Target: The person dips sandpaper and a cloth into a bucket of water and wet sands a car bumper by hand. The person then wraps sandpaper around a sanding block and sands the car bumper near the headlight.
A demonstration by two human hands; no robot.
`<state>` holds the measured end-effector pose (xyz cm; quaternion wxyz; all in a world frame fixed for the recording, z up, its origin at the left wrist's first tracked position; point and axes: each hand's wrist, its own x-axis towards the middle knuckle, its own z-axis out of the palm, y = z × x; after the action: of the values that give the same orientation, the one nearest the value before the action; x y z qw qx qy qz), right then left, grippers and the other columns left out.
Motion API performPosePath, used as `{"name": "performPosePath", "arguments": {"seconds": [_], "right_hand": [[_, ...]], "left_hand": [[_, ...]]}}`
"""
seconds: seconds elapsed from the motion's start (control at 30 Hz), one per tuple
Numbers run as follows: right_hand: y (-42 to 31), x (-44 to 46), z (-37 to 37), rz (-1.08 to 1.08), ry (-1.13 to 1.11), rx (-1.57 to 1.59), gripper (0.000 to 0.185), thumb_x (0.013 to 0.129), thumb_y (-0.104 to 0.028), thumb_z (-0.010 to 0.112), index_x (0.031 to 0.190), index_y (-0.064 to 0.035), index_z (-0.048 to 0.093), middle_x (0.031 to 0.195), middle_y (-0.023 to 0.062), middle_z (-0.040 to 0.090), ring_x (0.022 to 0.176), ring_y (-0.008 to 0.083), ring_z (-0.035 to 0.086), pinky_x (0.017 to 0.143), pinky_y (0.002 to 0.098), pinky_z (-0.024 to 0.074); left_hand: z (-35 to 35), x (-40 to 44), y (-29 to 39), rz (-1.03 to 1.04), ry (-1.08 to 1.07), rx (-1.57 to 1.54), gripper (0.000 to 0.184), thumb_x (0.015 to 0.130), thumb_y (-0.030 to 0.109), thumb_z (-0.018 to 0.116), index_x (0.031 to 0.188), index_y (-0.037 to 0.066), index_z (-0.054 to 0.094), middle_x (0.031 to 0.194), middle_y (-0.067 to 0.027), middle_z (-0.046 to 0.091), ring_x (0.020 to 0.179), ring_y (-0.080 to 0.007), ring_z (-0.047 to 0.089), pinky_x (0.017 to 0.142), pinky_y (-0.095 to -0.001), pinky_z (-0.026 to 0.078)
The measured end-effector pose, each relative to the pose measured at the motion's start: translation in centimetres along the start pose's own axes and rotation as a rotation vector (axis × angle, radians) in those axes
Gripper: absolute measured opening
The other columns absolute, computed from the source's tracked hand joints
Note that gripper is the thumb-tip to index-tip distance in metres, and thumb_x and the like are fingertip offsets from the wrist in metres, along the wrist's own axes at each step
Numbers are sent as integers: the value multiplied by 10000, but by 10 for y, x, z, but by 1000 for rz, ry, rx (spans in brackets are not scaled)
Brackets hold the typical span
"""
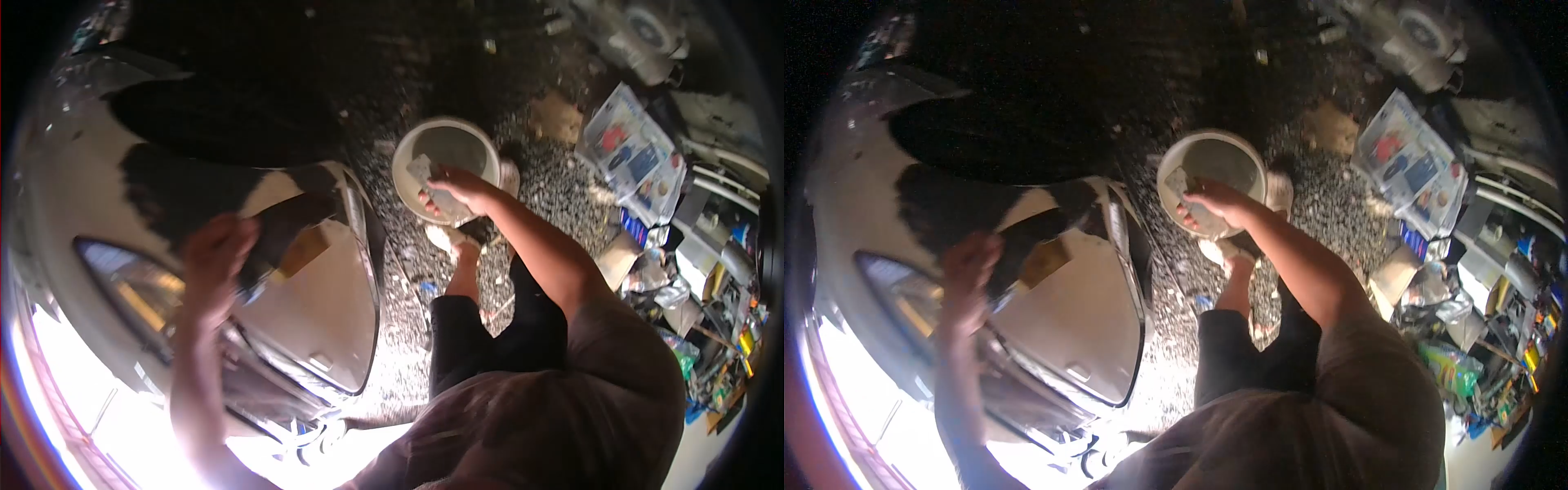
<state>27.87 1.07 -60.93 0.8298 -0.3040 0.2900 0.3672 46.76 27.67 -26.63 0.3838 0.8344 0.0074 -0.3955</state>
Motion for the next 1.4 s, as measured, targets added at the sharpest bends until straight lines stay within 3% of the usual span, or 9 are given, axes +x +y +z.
{"name": "performPosePath", "arguments": {"seconds": [0.13, 0.2, 0.27, 0.33, 0.43, 0.67, 0.83, 1.17, 1.4], "right_hand": [[-111, -185, 124, -262, -296, 216, 408, 1033, -198, 618, 1398, -49, 513, 1253, 175, 697, 1072, 298, 719, 938, 499, 601], [-140, -244, 171, -346, -456, 261, 419, 995, -220, 675, 1363, -56, 561, 1207, 148, 702, 1040, 284, 719, 941, 496, 598], [-148, -278, 201, -255, -444, 291, 539, 965, -208, 703, 1443, -21, 536, 1308, 162, 665, 1252, 328, 642, 1011, 593, 562], [-156, -326, 250, -273, -374, 335, 381, 986, -235, 675, 1326, -80, 602, 1149, 113, 695, 1078, 264, 696, 943, 507, 594], [-162, -360, 288, -344, -418, 292, 368, 997, -243, 644, 1320, -69, 607, 1160, 115, 706, 1090, 269, 701, 962, 520, 580], [-185, -416, 338, -471, -487, 187, 364, 1005, -198, 601, 1319, -13, 604, 1198, 139, 710, 1119, 288, 703, 1017, 497, 551], [-191, -439, 380, -639, -407, -59, 307, 971, -67, 599, 1277, -50, 620, 1146, 103, 708, 1085, 250, 700, 975, 470, 569], [-200, -459, 398, -498, -638, -232, 363, 1002, -129, 582, 1352, -36, 602, 1197, 120, 711, 1102, 270, 702, 979, 477, 573], [-199, -464, 392, -465, -420, -321, 364, 1000, -154, 607, 1353, -65, 604, 1179, 103, 699, 1072, 265, 700, 950, 476, 579]], "left_hand": [[32, -49, 38, -68, 328, 168, 324, 1013, 324, 712, 1054, 5, 747, 947, -79, 755, 871, -141, 708, 736, -296, 575], [46, -71, 40, 16, 328, -198, 358, 1039, 356, 672, 1035, 6, 751, 937, -50, 742, 773, -119, 668, 728, -269, 544], [66, -105, 67, 162, 371, -433, 375, 1046, 368, 660, 1027, 5, 753, 929, -42, 737, 767, -111, 654, 711, -267, 534], [82, -135, 92, 338, 399, -676, 385, 1061, 380, 638, 1008, 17, 755, 897, -14, 708, 768, -83, 598, 712, -266, 494], [87, -171, 120, 665, 429, -502, 363, 1080, 290, 623, 801, 59, 649, 757, 84, 502, 755, -40, 421, 705, -232, 354], [61, -244, 146, 912, 475, -328, 432, 1043, 236, 684, 715, 53, 470, 755, 65, 439, 731, -58, 366, 667, -255, 346], [42, -281, 135, 719, 251, -403, 272, 994, 223, 742, 1164, 11, 746, 1005, -8, 721, 945, -97, 615, 888, -285, 478], [34, -333, 128, 749, 280, -703, 207, 997, 209, 712, 939, 10, 714, 828, -53, 705, 706, -137, 663, 653, -276, 529], [45, -338, 124, 562, 463, -673, 298, 1023, 297, 686, 897, 32, 739, 785, 10, 677, 706, -67, 603, 664, -240, 470]]}}
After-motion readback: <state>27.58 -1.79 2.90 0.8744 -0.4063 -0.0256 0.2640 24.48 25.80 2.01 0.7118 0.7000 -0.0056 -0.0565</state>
